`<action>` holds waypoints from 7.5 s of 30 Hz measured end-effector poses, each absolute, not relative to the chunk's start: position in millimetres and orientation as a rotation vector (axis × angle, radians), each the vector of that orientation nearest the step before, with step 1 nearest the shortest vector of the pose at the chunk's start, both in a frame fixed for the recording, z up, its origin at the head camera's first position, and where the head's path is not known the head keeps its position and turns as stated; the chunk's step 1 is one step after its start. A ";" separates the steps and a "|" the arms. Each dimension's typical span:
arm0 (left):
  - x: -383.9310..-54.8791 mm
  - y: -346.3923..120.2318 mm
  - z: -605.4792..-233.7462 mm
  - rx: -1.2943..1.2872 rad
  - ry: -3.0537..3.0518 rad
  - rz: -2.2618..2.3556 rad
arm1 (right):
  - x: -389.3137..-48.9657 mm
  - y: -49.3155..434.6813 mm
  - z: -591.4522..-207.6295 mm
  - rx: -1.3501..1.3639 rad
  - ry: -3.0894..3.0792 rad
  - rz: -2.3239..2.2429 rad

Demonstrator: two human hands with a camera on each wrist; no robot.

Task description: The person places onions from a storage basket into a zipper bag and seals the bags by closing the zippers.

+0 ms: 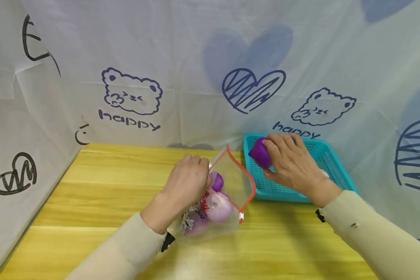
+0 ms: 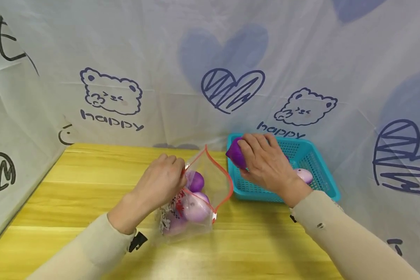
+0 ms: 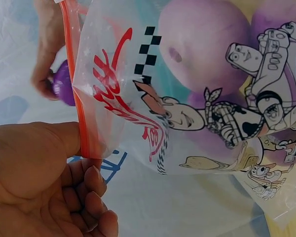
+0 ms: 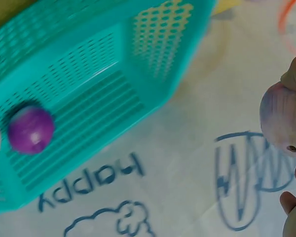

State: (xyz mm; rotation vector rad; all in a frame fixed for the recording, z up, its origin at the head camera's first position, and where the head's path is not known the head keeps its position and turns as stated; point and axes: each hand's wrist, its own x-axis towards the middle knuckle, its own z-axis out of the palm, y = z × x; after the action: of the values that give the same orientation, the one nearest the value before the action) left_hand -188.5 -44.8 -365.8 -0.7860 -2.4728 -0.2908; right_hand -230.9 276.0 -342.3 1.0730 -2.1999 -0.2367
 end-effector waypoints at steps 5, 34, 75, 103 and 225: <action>-188.7 -45.4 -361.3 -0.784 -2.456 -0.262 | -216.8 249.3 -336.2 1.128 -2.094 0.004; -181.5 -47.3 -340.0 -0.717 -2.375 -0.221 | -198.1 207.0 -365.8 1.096 -2.388 -0.091; -177.7 -23.4 -350.7 -0.585 -2.430 -0.109 | -175.0 187.8 -407.1 0.326 -2.664 0.593; -179.4 -35.4 -360.8 -0.656 -2.393 -0.222 | -192.3 223.5 -387.9 0.540 -2.607 0.257; -185.2 -40.3 -351.6 -0.723 -2.413 -0.286 | -247.8 287.7 -343.5 0.861 -2.490 -0.073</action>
State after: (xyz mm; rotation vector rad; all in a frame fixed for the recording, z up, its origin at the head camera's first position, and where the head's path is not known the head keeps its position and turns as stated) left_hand -185.2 -40.3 -351.6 -0.7232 -2.4126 -0.2861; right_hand -247.8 287.7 -343.5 0.8615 -2.4897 -0.0732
